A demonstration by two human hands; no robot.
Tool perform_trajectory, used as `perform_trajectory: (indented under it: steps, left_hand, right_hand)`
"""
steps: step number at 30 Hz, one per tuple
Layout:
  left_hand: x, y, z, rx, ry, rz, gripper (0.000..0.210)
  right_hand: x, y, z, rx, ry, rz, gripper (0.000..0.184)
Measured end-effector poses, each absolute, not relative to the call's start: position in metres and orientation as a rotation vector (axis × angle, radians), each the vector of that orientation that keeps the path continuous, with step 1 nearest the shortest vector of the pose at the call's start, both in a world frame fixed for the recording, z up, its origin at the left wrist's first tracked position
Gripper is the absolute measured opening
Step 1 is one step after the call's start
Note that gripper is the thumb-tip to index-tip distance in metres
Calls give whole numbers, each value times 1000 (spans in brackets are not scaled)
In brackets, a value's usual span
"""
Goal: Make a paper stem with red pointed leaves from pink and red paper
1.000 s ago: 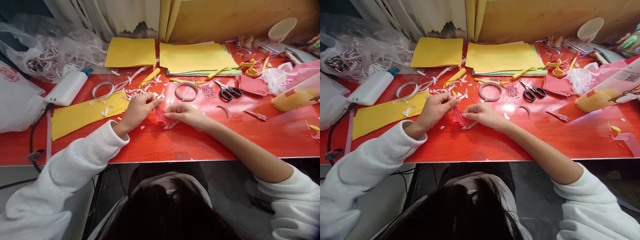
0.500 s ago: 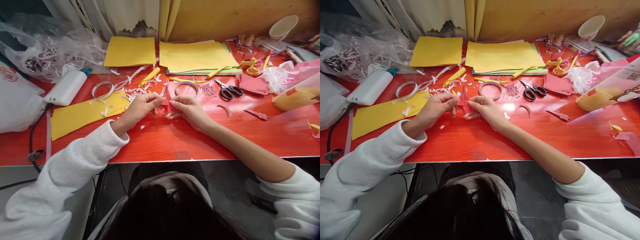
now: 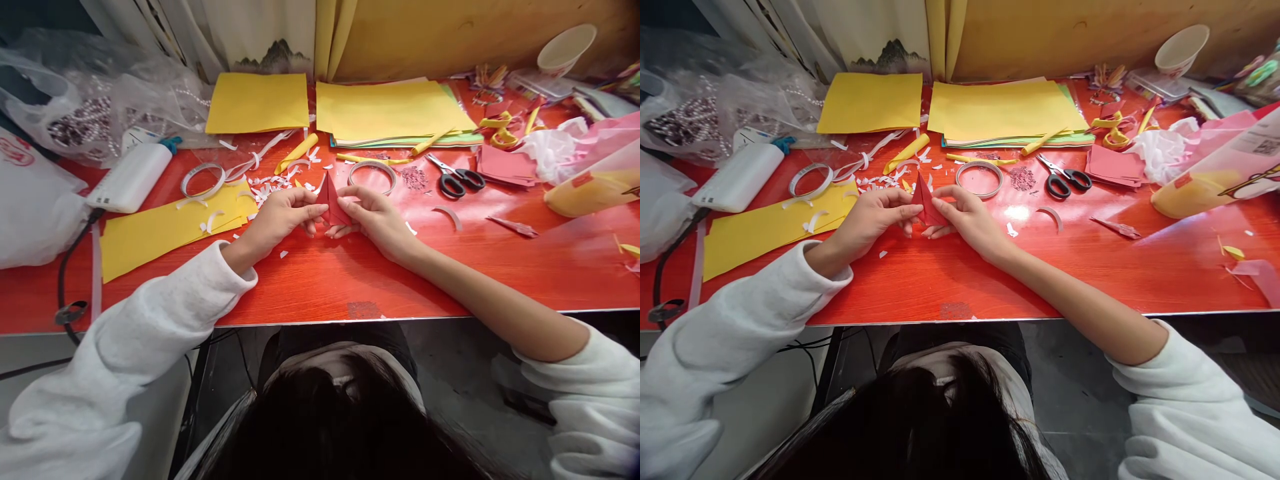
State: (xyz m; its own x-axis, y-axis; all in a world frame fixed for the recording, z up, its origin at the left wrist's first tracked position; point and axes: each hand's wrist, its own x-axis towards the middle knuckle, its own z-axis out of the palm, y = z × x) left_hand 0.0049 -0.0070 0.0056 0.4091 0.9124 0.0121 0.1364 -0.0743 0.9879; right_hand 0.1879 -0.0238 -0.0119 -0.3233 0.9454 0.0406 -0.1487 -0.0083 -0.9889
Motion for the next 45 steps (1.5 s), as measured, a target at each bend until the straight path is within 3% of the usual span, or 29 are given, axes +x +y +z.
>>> perform_trajectory:
  steps: [11, 18, 45]
  left_hand:
    - [3, -6, 11, 1361, 916, 923, 18]
    - [3, -6, 9, 1420, 924, 900, 21]
    - [5, -9, 8, 1575, 907, 843, 29]
  right_hand:
    - [200, -16, -8, -735, -1617, 1322, 23]
    - [202, -16, -5, -857, -1706, 1231, 21]
    - [191, -24, -5, -873, -1690, 1184, 24]
